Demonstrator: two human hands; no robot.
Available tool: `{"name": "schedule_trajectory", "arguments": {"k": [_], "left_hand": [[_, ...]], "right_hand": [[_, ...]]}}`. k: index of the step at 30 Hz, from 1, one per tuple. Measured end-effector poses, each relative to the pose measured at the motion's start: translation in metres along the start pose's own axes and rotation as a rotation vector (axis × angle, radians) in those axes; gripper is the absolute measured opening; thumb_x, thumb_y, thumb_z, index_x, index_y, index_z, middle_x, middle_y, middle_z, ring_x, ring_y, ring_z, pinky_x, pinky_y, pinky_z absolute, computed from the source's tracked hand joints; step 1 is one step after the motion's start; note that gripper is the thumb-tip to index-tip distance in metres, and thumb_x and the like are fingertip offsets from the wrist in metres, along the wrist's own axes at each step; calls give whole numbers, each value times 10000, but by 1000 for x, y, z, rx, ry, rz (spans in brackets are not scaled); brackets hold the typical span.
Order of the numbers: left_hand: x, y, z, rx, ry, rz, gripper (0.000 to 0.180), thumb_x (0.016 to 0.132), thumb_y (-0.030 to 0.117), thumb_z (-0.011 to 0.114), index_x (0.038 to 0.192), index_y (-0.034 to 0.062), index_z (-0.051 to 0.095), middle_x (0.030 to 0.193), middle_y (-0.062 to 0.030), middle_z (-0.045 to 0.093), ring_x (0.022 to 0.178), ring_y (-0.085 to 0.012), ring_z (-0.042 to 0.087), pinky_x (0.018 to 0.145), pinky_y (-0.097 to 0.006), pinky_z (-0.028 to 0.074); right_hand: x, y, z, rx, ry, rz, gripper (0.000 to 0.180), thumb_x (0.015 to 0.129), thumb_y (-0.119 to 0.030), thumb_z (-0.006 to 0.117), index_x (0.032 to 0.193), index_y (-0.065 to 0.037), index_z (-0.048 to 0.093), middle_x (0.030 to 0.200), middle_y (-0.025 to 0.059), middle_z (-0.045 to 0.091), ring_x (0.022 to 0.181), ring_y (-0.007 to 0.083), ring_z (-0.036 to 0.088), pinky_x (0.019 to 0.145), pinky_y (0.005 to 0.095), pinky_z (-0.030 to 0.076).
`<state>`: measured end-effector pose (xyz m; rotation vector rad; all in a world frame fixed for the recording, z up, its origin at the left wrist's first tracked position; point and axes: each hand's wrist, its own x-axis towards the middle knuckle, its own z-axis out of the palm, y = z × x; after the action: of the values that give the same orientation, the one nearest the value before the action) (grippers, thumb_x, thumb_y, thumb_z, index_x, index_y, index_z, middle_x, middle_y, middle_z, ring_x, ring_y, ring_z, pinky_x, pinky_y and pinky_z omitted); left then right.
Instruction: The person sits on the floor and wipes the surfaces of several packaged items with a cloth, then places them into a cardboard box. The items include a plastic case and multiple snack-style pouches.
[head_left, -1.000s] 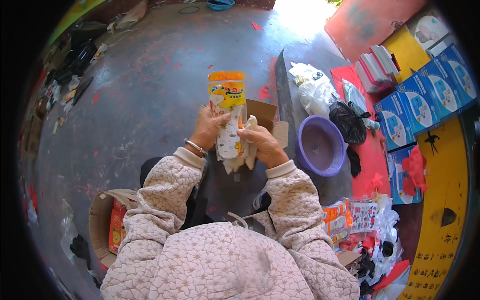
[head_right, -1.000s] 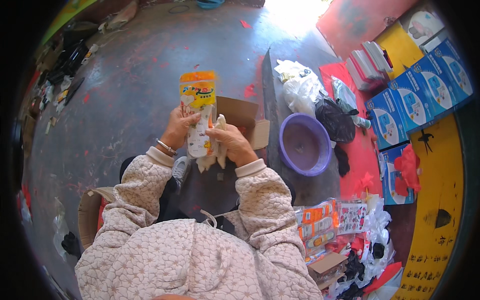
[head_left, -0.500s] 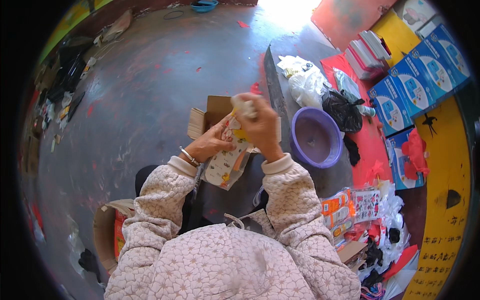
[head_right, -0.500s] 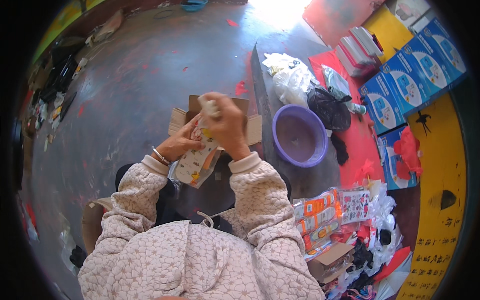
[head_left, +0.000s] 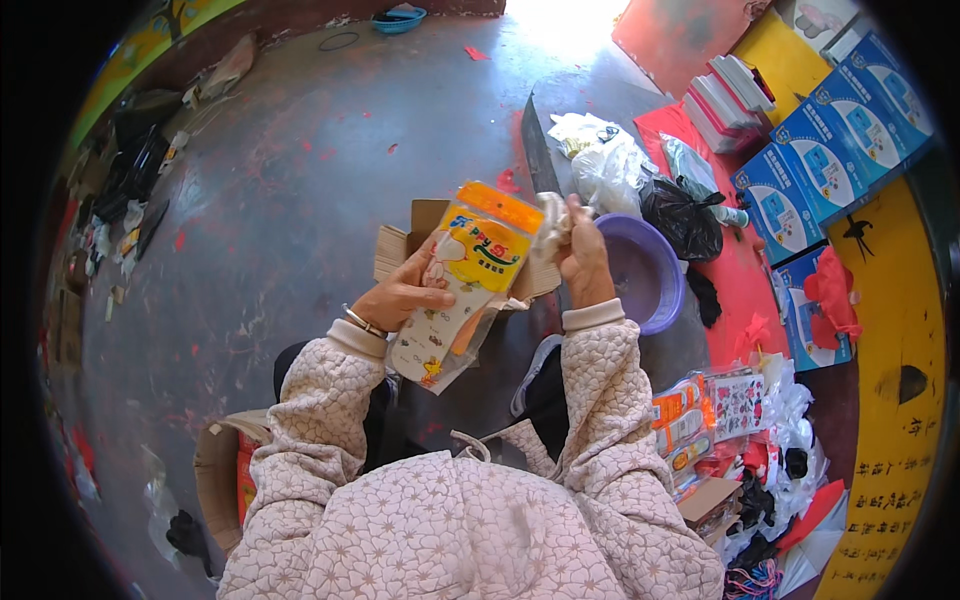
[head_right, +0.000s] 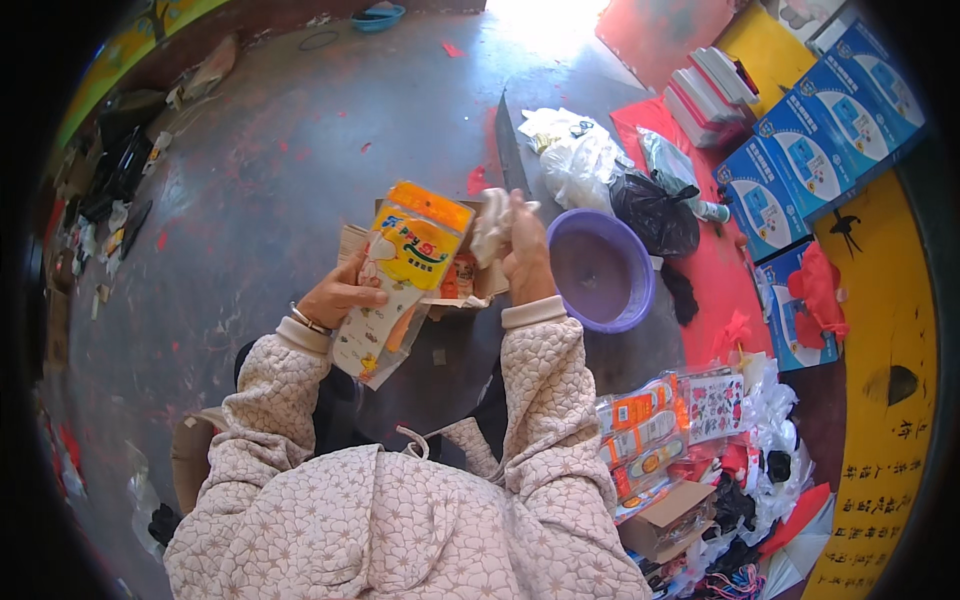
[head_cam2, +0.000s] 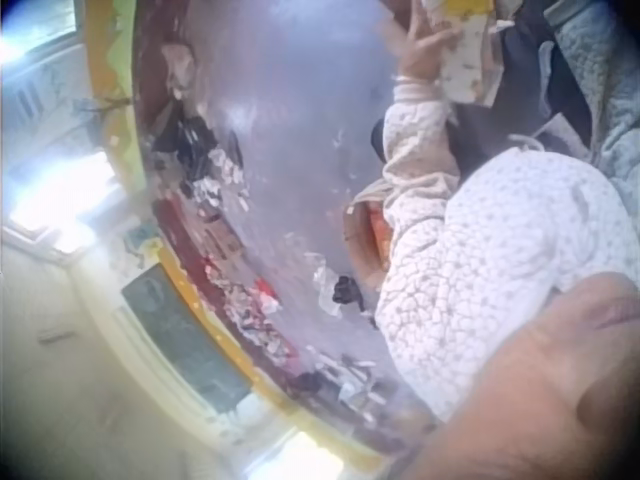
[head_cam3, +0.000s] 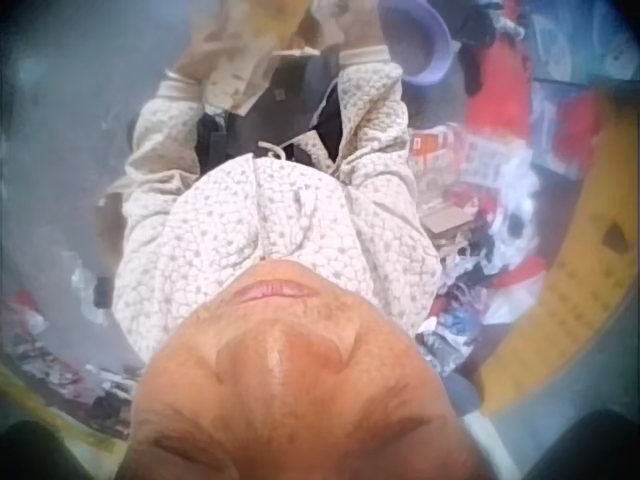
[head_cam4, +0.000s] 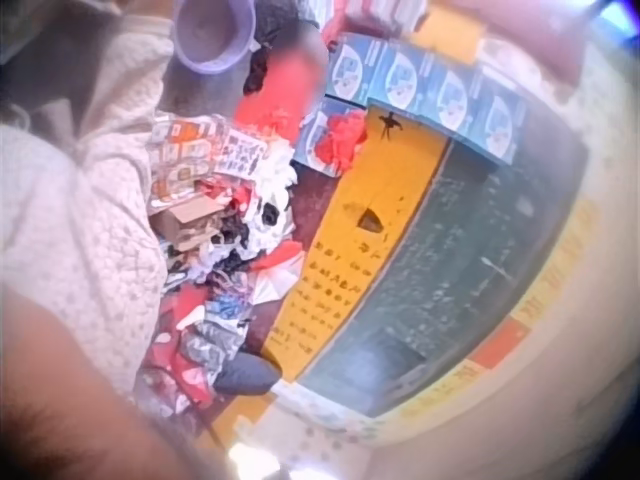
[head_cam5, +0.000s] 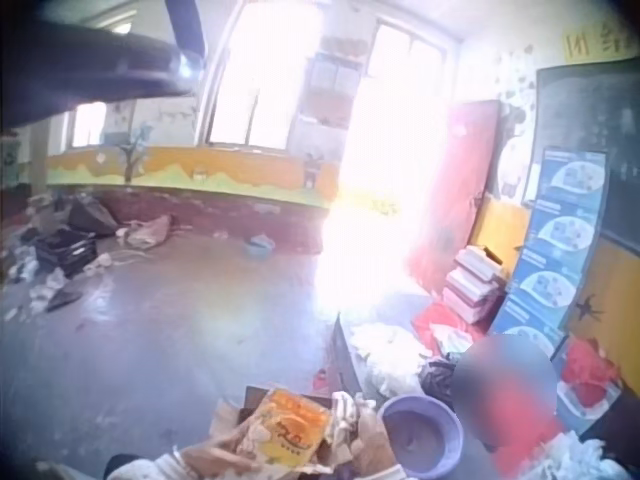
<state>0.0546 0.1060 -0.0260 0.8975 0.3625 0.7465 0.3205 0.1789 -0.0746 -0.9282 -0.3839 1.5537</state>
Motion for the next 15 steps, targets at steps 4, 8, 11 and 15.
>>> {"name": "schedule_trajectory", "arguments": {"k": [4, 8, 11, 15], "left_hand": [[7, -10, -6, 120, -13, -31, 931, 698, -39, 639, 1427, 99, 77, 1268, -101, 443, 1129, -190, 471, 945, -294, 386], [8, -18, -23, 283, 100, -71, 973, 680, -52, 616, 1423, 64, 0, 1288, -121, 416, 1145, -198, 447, 964, -272, 353], [8, -16, -21, 377, 216, -144, 981, 674, -70, 603, 1418, 44, -27, 1301, -134, 397, 1152, -210, 435, 975, -275, 335], [10, -17, -25, 225, 98, -68, 949, 678, -75, 591, 1422, 55, 15, 1301, -135, 407, 1151, -199, 446, 975, -274, 345]], "right_hand": [[-41, 18, 46, 107, -380, 283, 434, 931, -428, 388, 965, -29, 553, 895, 101, 612, 843, 230, 607, 764, 367, 512], [-52, 17, 63, 38, -416, 274, 488, 918, -441, 416, 1084, 6, 516, 941, 124, 606, 868, 219, 604, 781, 357, 504], [-53, 17, 58, -286, -400, 78, 377, 874, -267, 543, 1106, 29, 510, 944, 124, 602, 857, 206, 609, 761, 328, 510], [-45, 23, 53, -192, -252, 112, 279, 763, -78, 647, 1010, 5, 546, 880, 87, 601, 803, 211, 617, 713, 323, 525]]}}
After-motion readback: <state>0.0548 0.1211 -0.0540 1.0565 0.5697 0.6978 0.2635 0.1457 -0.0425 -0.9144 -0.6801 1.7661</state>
